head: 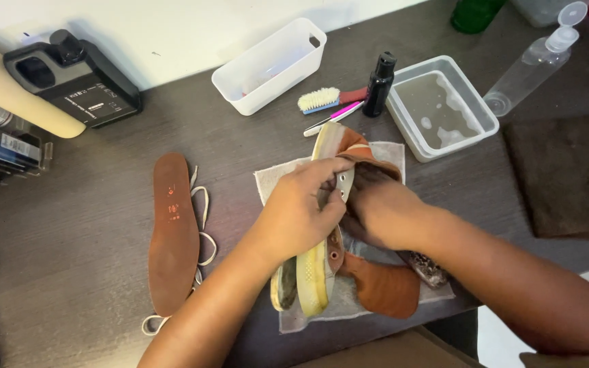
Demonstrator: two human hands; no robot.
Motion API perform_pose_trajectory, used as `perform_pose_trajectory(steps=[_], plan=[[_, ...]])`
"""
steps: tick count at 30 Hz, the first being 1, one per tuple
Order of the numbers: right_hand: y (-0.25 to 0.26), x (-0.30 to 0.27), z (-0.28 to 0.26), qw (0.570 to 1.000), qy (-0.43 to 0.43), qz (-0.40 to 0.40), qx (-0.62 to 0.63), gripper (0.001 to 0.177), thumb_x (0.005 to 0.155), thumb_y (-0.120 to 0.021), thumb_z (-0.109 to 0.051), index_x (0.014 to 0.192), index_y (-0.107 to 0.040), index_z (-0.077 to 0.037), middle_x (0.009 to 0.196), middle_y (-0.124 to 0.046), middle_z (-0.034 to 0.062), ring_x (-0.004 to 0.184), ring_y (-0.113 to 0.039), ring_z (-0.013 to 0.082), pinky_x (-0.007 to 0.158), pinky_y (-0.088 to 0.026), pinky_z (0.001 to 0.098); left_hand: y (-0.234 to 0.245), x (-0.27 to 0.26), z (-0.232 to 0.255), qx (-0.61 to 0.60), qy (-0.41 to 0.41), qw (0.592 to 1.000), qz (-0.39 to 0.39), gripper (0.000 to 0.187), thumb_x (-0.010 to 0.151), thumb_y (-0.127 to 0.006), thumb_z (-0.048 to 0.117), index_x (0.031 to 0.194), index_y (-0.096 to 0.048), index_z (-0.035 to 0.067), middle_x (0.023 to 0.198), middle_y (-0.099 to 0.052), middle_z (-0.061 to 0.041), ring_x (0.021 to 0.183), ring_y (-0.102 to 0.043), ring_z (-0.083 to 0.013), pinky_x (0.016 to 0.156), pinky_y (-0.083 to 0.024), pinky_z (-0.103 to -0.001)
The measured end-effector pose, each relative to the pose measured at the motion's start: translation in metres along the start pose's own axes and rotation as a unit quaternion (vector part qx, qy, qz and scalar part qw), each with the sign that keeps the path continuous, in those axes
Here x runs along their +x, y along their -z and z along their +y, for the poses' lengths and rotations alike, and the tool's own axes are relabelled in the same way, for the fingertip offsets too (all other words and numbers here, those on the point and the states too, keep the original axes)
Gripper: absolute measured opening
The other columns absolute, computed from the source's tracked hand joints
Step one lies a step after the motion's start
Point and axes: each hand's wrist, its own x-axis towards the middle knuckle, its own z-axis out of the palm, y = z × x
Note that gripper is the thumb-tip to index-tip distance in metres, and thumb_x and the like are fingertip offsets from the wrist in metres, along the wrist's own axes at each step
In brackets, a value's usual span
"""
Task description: The person cleans a brown high-top sneaker using a cloth and a brush. They wipe the upper and interior, then scrub the toe and side panels with a brush dipped in soapy water.
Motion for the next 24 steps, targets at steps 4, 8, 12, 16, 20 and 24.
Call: perform_pose_trajectory(steps=[4, 8, 12, 16, 20, 24], plan=[[-0.009, -0.007, 0.008, 1.0, 0.026, -0.008, 0.01, 0.037, 0.09, -0.065, -0.033, 0.094, -0.07, 0.004, 0.09, -0.071, 0.0262, 0.091, -0.07, 0.0508, 0.082, -0.056, 0.0565, 0.004, 0.002, 0.005, -0.014, 0.017, 1.0, -0.008, 0.038, 0.087, -0.066, 0.007, 0.124, -0.071, 0.004, 0.09, -0.073, -0.015, 0.094, -0.077, -0.0372, 0.099, -0.057, -0.053], [-0.02, -0.012, 0.012, 0.997, 0.022, -0.069, 0.025, 0.027, 0.092, -0.065, -0.028, 0.091, -0.07, -0.002, 0.08, -0.07, 0.0143, 0.083, -0.07, 0.0406, 0.078, -0.058, 0.0481, 0.005, 0.003, 0.006, -0.02, 0.038, 0.999, -0.021, 0.04, 0.089, -0.064, 0.005, 0.129, -0.069, 0.0, 0.092, -0.072, -0.017, 0.092, -0.076, -0.0353, 0.088, -0.061, -0.046], [-0.033, -0.018, 0.018, 0.992, 0.034, -0.111, 0.048, 0.016, 0.088, -0.068, -0.017, 0.093, -0.07, -0.002, 0.077, -0.071, 0.0167, 0.08, -0.07, 0.0431, 0.073, -0.058, 0.0515, 0.006, 0.004, 0.01, -0.018, 0.047, 0.998, -0.021, 0.04, 0.091, -0.064, 0.005, 0.129, -0.068, -0.003, 0.093, -0.071, -0.019, 0.093, -0.076, -0.0353, 0.085, -0.062, -0.046], [-0.034, -0.025, 0.015, 0.992, 0.036, -0.119, 0.036, 0.011, 0.085, -0.068, -0.02, 0.09, -0.068, -0.011, 0.073, -0.07, 0.0071, 0.075, -0.073, 0.0354, 0.068, -0.059, 0.0472, 0.004, 0.003, 0.008, -0.015, 0.048, 0.999, -0.016, 0.042, 0.091, -0.064, 0.004, 0.132, -0.068, -0.003, 0.095, -0.071, -0.02, 0.095, -0.075, -0.0368, 0.086, -0.062, -0.046], [-0.002, -0.016, -0.004, 0.99, 0.089, -0.091, 0.052, 0.006, 0.076, -0.067, -0.014, 0.076, -0.063, -0.01, 0.063, -0.063, 0.0087, 0.065, -0.067, 0.0391, 0.056, -0.053, 0.0466, 0.003, 0.001, 0.002, -0.018, 0.064, 0.998, -0.019, 0.042, 0.09, -0.064, 0.005, 0.132, -0.068, -0.002, 0.094, -0.071, -0.018, 0.093, -0.075, -0.0313, 0.082, -0.062, -0.041], [-0.007, -0.021, -0.002, 0.989, 0.089, -0.097, 0.059, 0.004, 0.071, -0.064, -0.011, 0.073, -0.061, -0.01, 0.06, -0.06, 0.0095, 0.061, -0.064, 0.0384, 0.053, -0.051, 0.0445, 0.005, 0.004, 0.01, -0.009, 0.059, 0.998, -0.02, 0.042, 0.09, -0.065, 0.004, 0.131, -0.068, -0.004, 0.095, -0.07, -0.021, 0.094, -0.075, -0.0358, 0.082, -0.062, -0.044]])
